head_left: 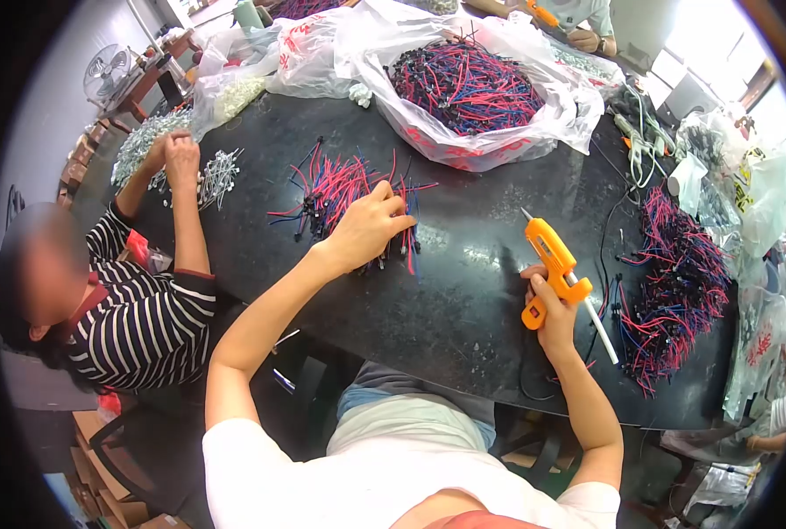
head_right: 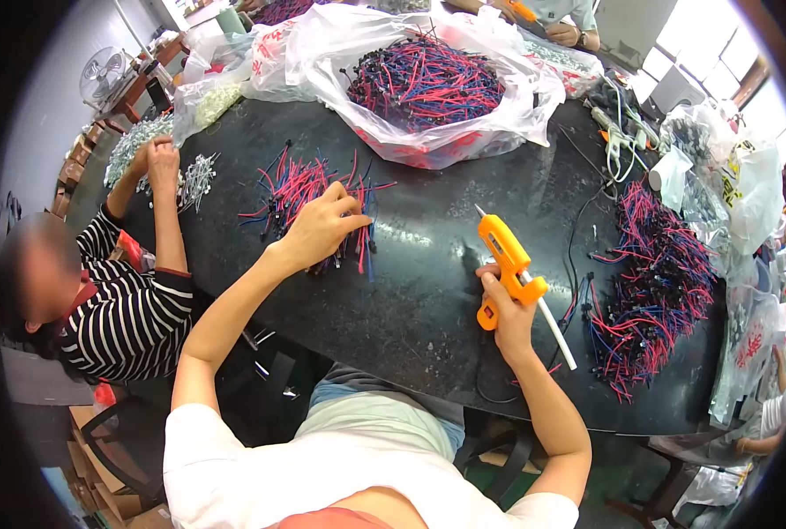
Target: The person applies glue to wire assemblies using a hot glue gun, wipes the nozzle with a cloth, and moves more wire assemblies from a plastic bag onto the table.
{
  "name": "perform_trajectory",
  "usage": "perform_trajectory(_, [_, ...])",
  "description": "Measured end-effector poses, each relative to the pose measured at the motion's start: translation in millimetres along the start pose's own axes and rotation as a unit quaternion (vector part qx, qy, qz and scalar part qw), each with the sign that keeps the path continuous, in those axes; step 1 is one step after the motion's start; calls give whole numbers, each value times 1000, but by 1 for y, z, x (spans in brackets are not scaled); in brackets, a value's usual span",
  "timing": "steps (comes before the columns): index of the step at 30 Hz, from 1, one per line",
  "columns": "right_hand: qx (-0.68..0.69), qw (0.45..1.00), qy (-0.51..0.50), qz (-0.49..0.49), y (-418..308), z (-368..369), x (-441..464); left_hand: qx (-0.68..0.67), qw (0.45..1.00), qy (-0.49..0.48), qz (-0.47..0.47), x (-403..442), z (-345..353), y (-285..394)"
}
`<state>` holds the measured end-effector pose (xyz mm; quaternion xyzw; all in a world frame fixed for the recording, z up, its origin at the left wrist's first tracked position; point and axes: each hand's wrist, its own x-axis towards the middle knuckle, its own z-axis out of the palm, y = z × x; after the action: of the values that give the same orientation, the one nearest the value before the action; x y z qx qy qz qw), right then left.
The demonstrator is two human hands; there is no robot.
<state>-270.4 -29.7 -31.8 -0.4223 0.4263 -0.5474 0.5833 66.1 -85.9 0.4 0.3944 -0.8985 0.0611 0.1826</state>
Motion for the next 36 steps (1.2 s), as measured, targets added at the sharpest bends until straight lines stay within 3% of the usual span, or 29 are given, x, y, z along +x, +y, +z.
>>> perform_trajectory(6, [0,1000,4,10,-3,2,0,-41,998,-33,23,4,4,-10])
perform_trajectory(13, [19,1000,-11,10,-10,3,-2,-137,990,17,-40,18,-27,6])
perform_trajectory(16, [27,999,-20,-26,-13,2,-3,-206,965,85,-138,20,-25,37])
perform_trajectory(18, [13,997,-22,-67,-14,-1,-4,-223,959,138,-104,23,4,56])
perform_trajectory(22, [-73,991,-54,-98,-30,2,-14,-320,915,163,-186,36,35,71])
perform_trajectory(26, [-42,985,-159,-51,-31,-2,-17,-401,849,198,-281,35,37,70])
perform_trajectory(31, [-76,978,-184,-61,-28,8,-16,-384,870,257,-174,32,32,64])
perform_trajectory(36, [-129,969,-204,-53,-26,8,-12,-372,880,258,-142,30,33,62])
